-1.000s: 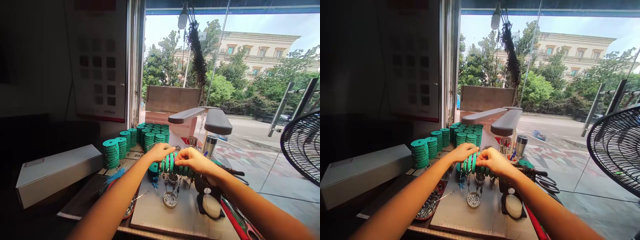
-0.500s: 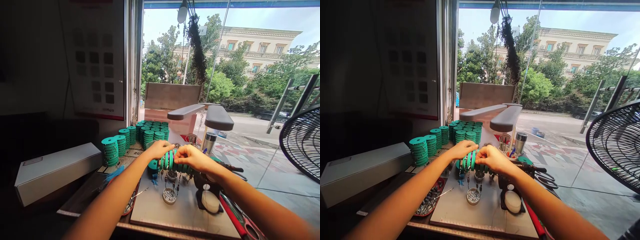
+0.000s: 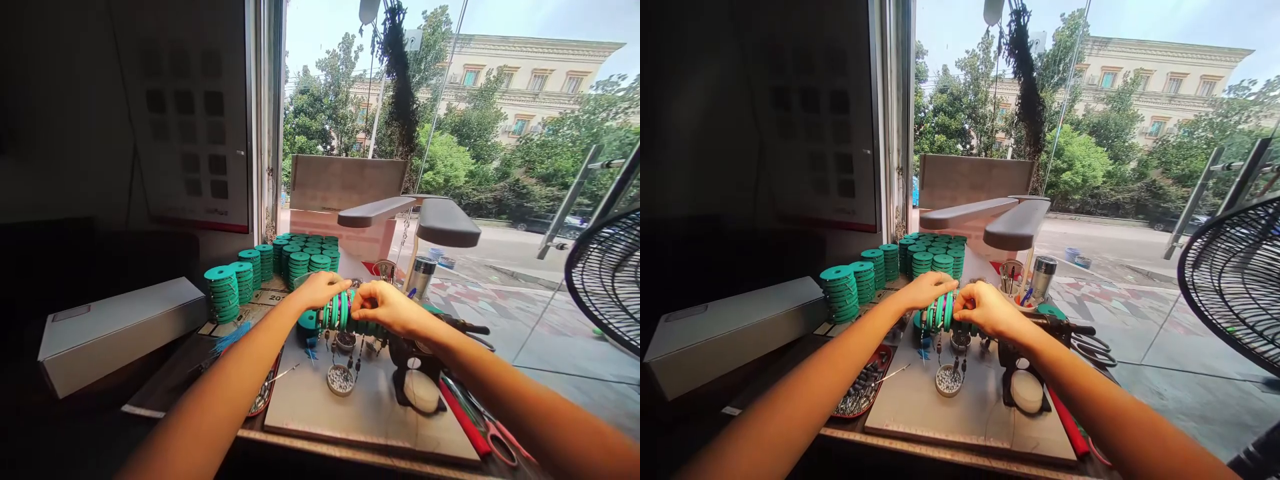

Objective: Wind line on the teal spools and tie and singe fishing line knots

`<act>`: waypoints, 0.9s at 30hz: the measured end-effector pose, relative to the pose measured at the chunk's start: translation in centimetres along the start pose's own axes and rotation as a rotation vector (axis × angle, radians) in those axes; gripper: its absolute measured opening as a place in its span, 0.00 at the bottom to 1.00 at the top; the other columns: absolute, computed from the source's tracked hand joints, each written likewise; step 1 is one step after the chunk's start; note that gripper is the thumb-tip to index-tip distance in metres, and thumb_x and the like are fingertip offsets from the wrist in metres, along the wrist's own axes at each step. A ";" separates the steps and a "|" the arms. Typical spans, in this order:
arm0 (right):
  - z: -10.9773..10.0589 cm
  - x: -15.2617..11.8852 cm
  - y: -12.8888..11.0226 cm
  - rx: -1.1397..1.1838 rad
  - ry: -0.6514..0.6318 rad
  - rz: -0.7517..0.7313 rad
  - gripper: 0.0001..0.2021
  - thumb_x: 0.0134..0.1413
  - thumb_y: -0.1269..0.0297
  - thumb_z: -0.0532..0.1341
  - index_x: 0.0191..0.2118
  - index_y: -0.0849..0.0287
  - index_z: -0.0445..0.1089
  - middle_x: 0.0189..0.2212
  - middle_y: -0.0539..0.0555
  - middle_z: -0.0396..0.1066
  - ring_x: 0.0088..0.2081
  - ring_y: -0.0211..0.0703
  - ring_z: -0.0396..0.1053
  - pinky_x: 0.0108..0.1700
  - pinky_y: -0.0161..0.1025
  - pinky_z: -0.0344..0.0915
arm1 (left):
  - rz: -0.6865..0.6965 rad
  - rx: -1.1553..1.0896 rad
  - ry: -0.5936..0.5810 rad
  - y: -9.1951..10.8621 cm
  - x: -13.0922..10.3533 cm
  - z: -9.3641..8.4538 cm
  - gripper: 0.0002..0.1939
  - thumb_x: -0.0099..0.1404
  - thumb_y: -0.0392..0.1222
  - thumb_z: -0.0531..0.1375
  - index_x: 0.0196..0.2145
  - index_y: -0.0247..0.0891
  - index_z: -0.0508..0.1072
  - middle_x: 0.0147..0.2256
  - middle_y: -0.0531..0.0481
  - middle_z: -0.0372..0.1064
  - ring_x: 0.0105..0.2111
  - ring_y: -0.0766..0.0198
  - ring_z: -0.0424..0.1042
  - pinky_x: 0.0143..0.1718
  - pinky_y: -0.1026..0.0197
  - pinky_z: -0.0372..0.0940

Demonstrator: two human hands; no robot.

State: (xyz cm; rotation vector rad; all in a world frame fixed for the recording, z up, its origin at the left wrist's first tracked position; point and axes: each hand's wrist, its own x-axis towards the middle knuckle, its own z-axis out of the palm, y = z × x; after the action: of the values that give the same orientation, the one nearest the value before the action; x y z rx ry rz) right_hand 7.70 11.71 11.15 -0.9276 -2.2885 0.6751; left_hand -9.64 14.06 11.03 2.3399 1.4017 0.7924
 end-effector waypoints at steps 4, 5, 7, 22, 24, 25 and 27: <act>0.2 0.0 0.0 0.002 0.032 0.009 0.05 0.36 0.72 0.60 0.18 0.59 0.63 0.16 0.44 0.55 0.21 0.36 0.53 0.24 0.34 0.49 | 0.004 0.001 -0.001 0.1 0.0 -0.1 0.21 0.60 0.53 0.49 0.31 0.35 0.74 0.30 0.50 0.72 0.31 0.60 0.67 0.34 0.61 0.61; 0.1 0.0 -0.1 0.009 0.029 0.009 0.05 0.36 0.71 0.61 0.18 0.59 0.63 0.16 0.44 0.55 0.21 0.36 0.52 0.24 0.34 0.49 | 0.006 0.001 -0.001 0.1 0.0 -0.1 0.20 0.60 0.53 0.50 0.31 0.35 0.74 0.30 0.49 0.72 0.31 0.61 0.67 0.34 0.61 0.61; -0.2 0.1 -0.2 0.036 0.001 0.008 0.05 0.37 0.67 0.61 0.19 0.60 0.65 0.16 0.43 0.55 0.21 0.35 0.52 0.23 0.34 0.49 | 0.008 0.002 -0.001 0.1 0.1 -0.1 0.20 0.60 0.53 0.50 0.31 0.35 0.74 0.30 0.50 0.72 0.31 0.61 0.68 0.34 0.61 0.61; -0.1 0.2 0.2 -0.025 0.015 0.030 0.07 0.40 0.64 0.61 0.20 0.59 0.64 0.14 0.41 0.49 0.19 0.34 0.48 0.21 0.33 0.45 | 0.022 0.000 -0.001 -0.1 0.2 0.0 0.19 0.61 0.52 0.50 0.31 0.36 0.73 0.30 0.50 0.73 0.33 0.61 0.69 0.34 0.61 0.62; 0.0 0.3 0.1 -0.058 0.031 0.021 0.06 0.40 0.66 0.62 0.19 0.59 0.64 0.14 0.41 0.50 0.19 0.34 0.49 0.21 0.32 0.46 | 0.018 0.004 -0.007 0.0 0.2 0.0 0.18 0.61 0.51 0.50 0.32 0.35 0.73 0.32 0.49 0.73 0.33 0.60 0.70 0.35 0.60 0.62; 0.0 0.3 0.0 -0.077 0.038 0.016 0.06 0.40 0.67 0.62 0.19 0.60 0.64 0.14 0.41 0.50 0.19 0.34 0.49 0.21 0.32 0.46 | 0.017 0.006 -0.009 0.0 0.2 0.0 0.18 0.61 0.51 0.50 0.32 0.35 0.73 0.33 0.48 0.73 0.34 0.60 0.70 0.36 0.59 0.62; -0.1 0.3 -0.2 -0.119 0.055 0.004 0.07 0.40 0.69 0.62 0.19 0.60 0.63 0.14 0.42 0.51 0.20 0.34 0.50 0.22 0.33 0.47 | 0.018 0.011 -0.008 0.0 0.2 0.0 0.18 0.62 0.50 0.50 0.34 0.35 0.73 0.34 0.47 0.73 0.35 0.60 0.70 0.36 0.58 0.62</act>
State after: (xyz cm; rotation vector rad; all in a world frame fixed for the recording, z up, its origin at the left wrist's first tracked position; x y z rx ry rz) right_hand 7.45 11.85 11.42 -0.9934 -2.2991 0.5127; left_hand -9.58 14.22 11.05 2.3645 1.3871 0.7809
